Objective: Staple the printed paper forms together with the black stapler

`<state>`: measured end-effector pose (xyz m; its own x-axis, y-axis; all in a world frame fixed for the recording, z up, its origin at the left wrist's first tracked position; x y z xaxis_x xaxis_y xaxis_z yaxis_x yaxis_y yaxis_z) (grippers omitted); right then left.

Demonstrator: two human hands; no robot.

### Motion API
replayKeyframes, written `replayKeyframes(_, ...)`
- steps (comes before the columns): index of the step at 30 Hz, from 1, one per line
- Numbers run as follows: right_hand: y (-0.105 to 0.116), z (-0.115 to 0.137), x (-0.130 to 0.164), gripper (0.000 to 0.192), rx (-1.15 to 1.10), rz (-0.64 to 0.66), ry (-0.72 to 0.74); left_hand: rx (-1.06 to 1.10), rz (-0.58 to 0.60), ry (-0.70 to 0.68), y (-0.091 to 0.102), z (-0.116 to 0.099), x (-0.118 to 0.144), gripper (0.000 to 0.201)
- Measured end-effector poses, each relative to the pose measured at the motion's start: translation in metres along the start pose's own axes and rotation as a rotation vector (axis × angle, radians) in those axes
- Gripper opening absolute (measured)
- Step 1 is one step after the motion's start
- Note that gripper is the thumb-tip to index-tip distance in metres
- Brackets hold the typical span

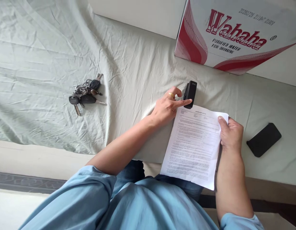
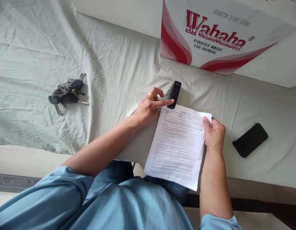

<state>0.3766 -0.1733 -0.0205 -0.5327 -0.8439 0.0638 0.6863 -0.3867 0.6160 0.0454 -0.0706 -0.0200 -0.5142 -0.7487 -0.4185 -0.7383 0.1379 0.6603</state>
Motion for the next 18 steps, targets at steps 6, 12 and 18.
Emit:
replayKeyframes(6, -0.008, 0.011, 0.009, 0.055, -0.284, -0.011, -0.104, -0.092, 0.077, 0.056, -0.005, -0.004, 0.0, 0.067)
replayKeyframes(12, 0.018, 0.019, 0.051, 0.048, -0.386, 0.181, -0.124, 0.276, -0.038, -0.014, -0.001, 0.008, -0.002, 0.061)
replayKeyframes(18, 0.042, 0.035, 0.057, 0.048, -0.502, 0.043, -0.059, 0.583, -0.142, 0.237, 0.012, 0.011, -0.008, 0.041)
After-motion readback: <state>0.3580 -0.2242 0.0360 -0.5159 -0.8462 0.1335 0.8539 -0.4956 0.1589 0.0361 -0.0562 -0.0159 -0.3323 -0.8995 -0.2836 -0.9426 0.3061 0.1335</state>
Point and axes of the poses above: each hand's wrist, its own x-axis away from the middle knuckle, its own y-axis out of the back of the hand, z = x × y, the point moved 3 cm from there along -x, towards the middle knuckle, and after that the axes turned 6 degrees about -y, right-handed, at the moved point
